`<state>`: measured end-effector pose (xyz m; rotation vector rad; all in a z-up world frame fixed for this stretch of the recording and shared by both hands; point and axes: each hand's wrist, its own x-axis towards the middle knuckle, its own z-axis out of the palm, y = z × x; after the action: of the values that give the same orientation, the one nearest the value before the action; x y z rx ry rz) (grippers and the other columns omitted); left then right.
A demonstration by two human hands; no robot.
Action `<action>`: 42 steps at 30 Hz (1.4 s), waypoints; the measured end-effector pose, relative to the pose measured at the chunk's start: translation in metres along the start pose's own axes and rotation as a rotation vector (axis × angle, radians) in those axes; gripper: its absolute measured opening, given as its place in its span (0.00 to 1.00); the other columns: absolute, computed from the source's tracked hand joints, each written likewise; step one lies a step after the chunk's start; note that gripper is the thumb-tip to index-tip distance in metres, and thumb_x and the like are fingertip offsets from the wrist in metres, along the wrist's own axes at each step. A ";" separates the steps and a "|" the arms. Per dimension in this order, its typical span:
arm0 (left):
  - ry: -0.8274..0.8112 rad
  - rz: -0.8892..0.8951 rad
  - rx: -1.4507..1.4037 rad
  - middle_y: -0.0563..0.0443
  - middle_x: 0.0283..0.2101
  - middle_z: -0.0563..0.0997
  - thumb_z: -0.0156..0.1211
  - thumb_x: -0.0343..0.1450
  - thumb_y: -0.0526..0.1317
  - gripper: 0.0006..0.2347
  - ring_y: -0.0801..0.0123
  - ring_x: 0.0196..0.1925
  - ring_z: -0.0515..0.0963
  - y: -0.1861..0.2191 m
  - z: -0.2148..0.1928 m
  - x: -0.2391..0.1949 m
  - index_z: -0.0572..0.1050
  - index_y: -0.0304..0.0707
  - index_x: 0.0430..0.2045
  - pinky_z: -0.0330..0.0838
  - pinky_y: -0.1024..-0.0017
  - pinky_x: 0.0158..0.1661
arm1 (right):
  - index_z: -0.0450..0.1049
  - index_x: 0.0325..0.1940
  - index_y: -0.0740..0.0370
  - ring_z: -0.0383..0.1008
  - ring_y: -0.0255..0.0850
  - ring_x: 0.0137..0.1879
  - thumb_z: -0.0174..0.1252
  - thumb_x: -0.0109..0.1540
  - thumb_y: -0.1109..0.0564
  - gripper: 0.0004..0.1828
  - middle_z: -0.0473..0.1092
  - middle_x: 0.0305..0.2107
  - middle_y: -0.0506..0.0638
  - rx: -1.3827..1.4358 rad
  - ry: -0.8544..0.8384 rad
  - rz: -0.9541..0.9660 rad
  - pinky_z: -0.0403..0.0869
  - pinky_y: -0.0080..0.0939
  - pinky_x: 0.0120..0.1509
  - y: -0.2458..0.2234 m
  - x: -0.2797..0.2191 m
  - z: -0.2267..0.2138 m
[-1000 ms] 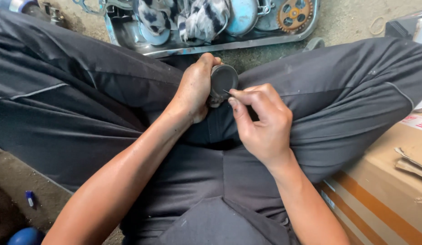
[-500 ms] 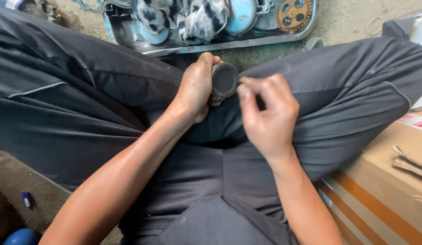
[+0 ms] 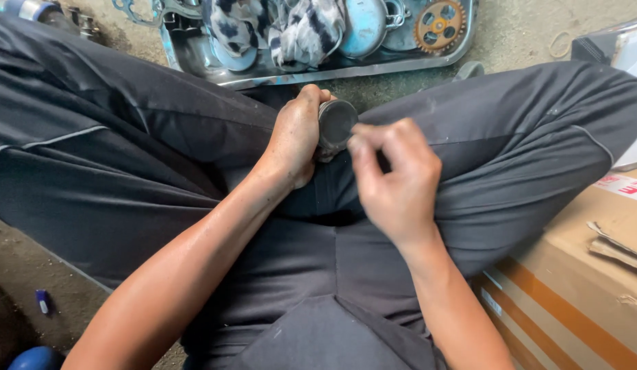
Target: The person sits on the floor and cleans a piston with a cloth. They then use a small metal tool to scrape the top surface of the piston and wipe it again with the cloth.
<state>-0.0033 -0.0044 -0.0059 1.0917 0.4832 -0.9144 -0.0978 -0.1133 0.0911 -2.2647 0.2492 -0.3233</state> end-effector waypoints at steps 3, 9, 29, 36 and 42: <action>0.040 -0.075 -0.102 0.50 0.28 0.77 0.43 0.73 0.43 0.13 0.67 0.27 0.74 0.001 0.000 0.005 0.75 0.34 0.28 0.70 0.68 0.29 | 0.75 0.42 0.68 0.78 0.44 0.42 0.64 0.63 0.70 0.05 0.74 0.36 0.54 0.063 -0.038 -0.062 0.75 0.40 0.49 -0.002 0.001 0.001; 0.048 0.001 -0.108 0.51 0.32 0.78 0.45 0.72 0.44 0.12 0.68 0.33 0.76 -0.006 -0.003 0.011 0.75 0.35 0.30 0.71 0.70 0.35 | 0.75 0.42 0.68 0.78 0.44 0.41 0.64 0.64 0.69 0.04 0.74 0.36 0.54 0.065 0.000 -0.029 0.75 0.40 0.48 -0.006 0.004 0.001; 0.023 -0.038 -0.108 0.48 0.30 0.78 0.43 0.73 0.42 0.14 0.66 0.30 0.74 -0.001 0.000 0.004 0.75 0.32 0.27 0.69 0.68 0.33 | 0.74 0.42 0.69 0.75 0.44 0.40 0.64 0.63 0.70 0.06 0.72 0.34 0.55 0.029 -0.013 -0.057 0.74 0.39 0.46 -0.007 0.002 0.000; 0.011 0.029 -0.019 0.48 0.29 0.79 0.40 0.73 0.44 0.16 0.68 0.30 0.76 -0.008 -0.002 0.005 0.76 0.32 0.27 0.71 0.70 0.34 | 0.75 0.41 0.69 0.75 0.41 0.37 0.64 0.64 0.70 0.05 0.72 0.32 0.54 0.071 0.035 0.043 0.73 0.38 0.44 -0.010 0.005 0.005; -0.026 0.009 -0.113 0.48 0.28 0.79 0.39 0.74 0.44 0.16 0.67 0.29 0.76 -0.011 -0.004 0.010 0.75 0.33 0.26 0.71 0.69 0.33 | 0.74 0.40 0.70 0.75 0.42 0.38 0.64 0.63 0.70 0.05 0.72 0.33 0.55 0.052 0.032 0.025 0.73 0.37 0.44 -0.011 0.008 0.006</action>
<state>-0.0061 -0.0064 -0.0207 0.9777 0.5017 -0.8819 -0.0873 -0.1039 0.0970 -2.2051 0.2825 -0.3490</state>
